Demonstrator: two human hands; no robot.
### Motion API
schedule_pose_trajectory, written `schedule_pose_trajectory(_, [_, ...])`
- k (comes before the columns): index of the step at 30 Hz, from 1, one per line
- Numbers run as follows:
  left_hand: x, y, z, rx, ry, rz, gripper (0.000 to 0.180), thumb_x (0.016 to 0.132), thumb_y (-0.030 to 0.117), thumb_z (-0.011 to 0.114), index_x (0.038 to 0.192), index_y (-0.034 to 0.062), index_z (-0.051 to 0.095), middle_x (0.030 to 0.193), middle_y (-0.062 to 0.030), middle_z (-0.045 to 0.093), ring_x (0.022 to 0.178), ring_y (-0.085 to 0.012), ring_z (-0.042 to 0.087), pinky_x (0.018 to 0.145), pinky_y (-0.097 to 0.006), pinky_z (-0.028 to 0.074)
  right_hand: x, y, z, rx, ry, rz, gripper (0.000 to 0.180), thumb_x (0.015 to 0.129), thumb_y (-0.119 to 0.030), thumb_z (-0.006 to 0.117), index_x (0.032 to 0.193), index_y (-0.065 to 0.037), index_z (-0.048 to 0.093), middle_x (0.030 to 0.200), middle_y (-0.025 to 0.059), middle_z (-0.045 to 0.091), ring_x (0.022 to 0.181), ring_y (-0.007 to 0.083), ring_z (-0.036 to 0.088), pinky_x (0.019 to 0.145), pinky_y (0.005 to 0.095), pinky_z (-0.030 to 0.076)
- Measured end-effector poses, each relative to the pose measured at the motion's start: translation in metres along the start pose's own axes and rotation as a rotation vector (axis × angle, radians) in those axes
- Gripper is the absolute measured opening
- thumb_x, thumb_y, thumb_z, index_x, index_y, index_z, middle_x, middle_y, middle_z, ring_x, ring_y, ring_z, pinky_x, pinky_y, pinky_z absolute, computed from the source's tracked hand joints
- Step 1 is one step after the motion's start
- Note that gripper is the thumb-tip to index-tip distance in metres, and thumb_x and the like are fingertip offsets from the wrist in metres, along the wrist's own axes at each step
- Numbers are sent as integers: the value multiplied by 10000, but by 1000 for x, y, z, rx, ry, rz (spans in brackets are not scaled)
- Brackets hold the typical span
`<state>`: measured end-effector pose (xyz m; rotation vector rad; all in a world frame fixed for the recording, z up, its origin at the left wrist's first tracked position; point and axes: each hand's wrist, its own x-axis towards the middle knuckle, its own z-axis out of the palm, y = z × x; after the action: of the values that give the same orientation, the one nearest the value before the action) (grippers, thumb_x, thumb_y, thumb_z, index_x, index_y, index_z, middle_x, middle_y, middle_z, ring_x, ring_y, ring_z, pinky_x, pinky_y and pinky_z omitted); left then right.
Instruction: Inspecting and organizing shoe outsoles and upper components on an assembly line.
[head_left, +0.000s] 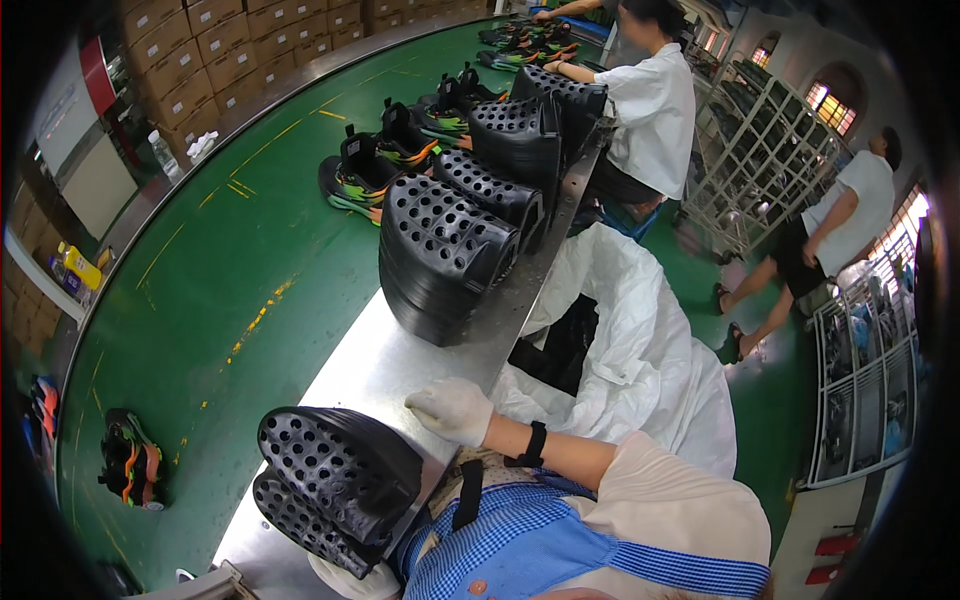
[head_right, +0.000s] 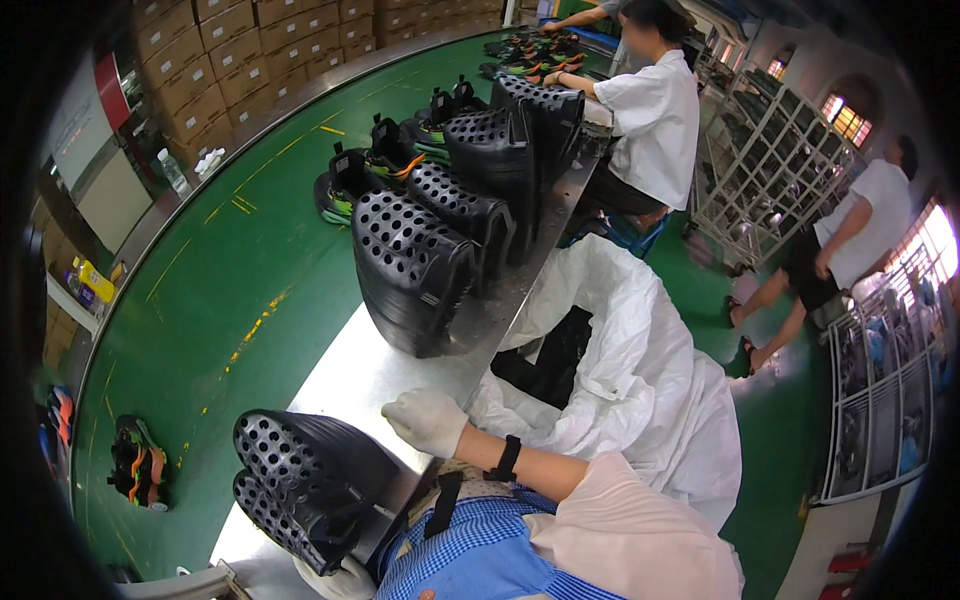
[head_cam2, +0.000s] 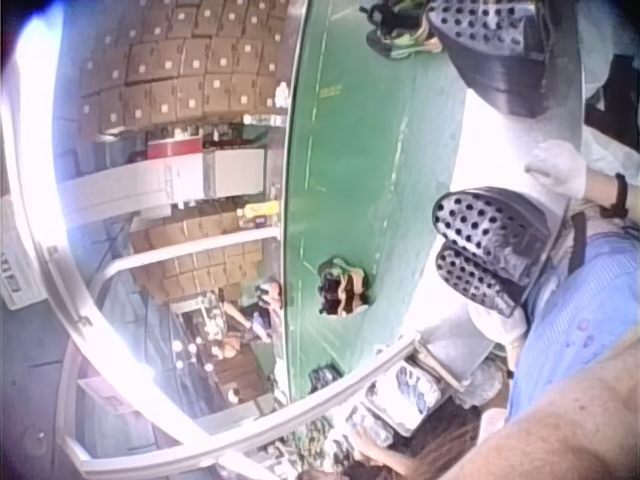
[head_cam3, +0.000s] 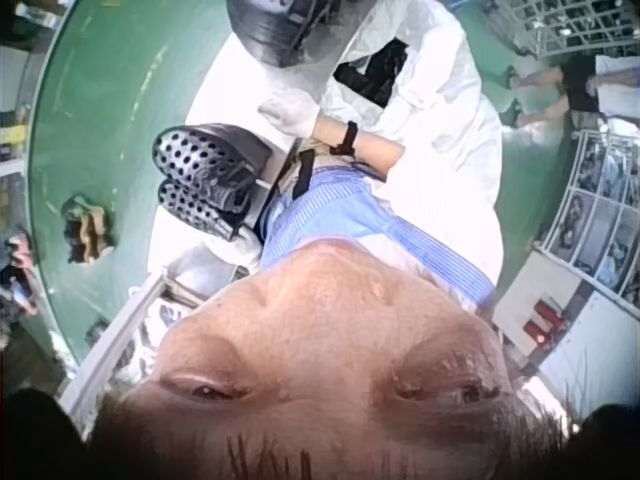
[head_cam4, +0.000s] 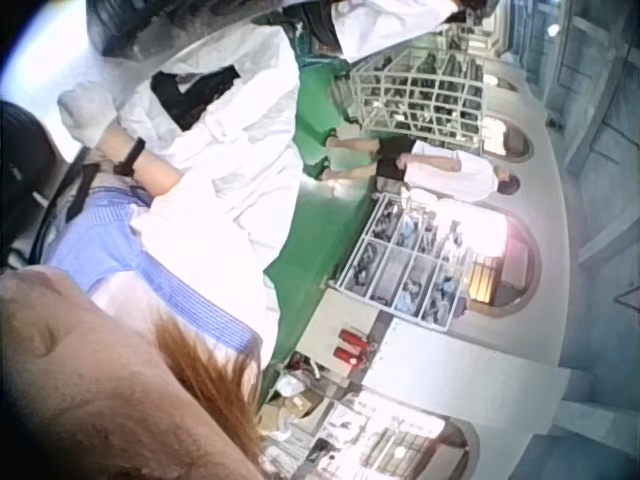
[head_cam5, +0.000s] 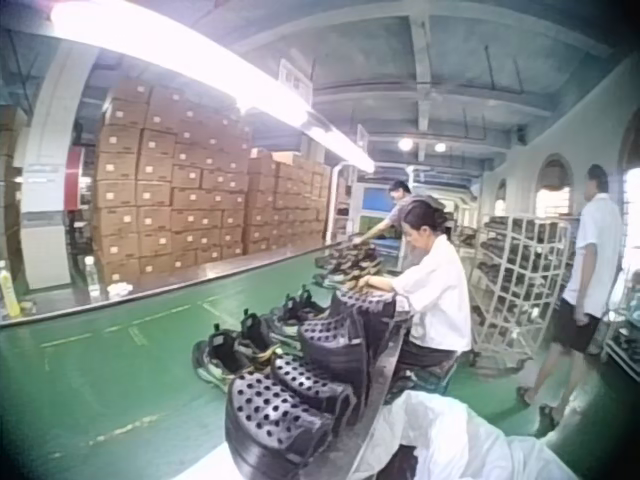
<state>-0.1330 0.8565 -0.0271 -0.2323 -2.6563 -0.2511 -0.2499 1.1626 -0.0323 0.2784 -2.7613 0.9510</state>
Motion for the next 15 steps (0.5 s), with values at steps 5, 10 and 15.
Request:
schedule_pose_trajectory(5, [-9, -9, 12, -54, -4, -41, 351, 944, 226, 601, 1228, 25, 646, 1149, -231, 659, 1065, -461, 617, 970, -550, 489, 0, 0, 0, -1, -2, -6, 148, 889, -182, 570, 826, -71, 645, 734, 159, 634, 752, 363, 649, 685, 492, 511])
schedule_pose_trajectory(10, [-11, -8, 13, -42, 29, -44, 336, 944, 217, 611, 1207, 13, 650, 1136, -239, 661, 1058, -461, 620, 967, -549, 492, 0, 3, -1, -7, -9, 2, 147, 892, -179, 566, 829, -70, 640, 740, 162, 634, 763, 366, 652, 693, 495, 514])
schedule_pose_trajectory(15, [-4, 1, 5, 31, 60, -1, 365, 923, 157, 659, 1226, -46, 642, 1219, -283, 651, 1097, -487, 626, 995, -551, 497, 2, 3, -3, -1, -30, 9, 149, 893, -181, 565, 829, -68, 638, 744, 165, 636, 765, 368, 652, 696, 497, 516])
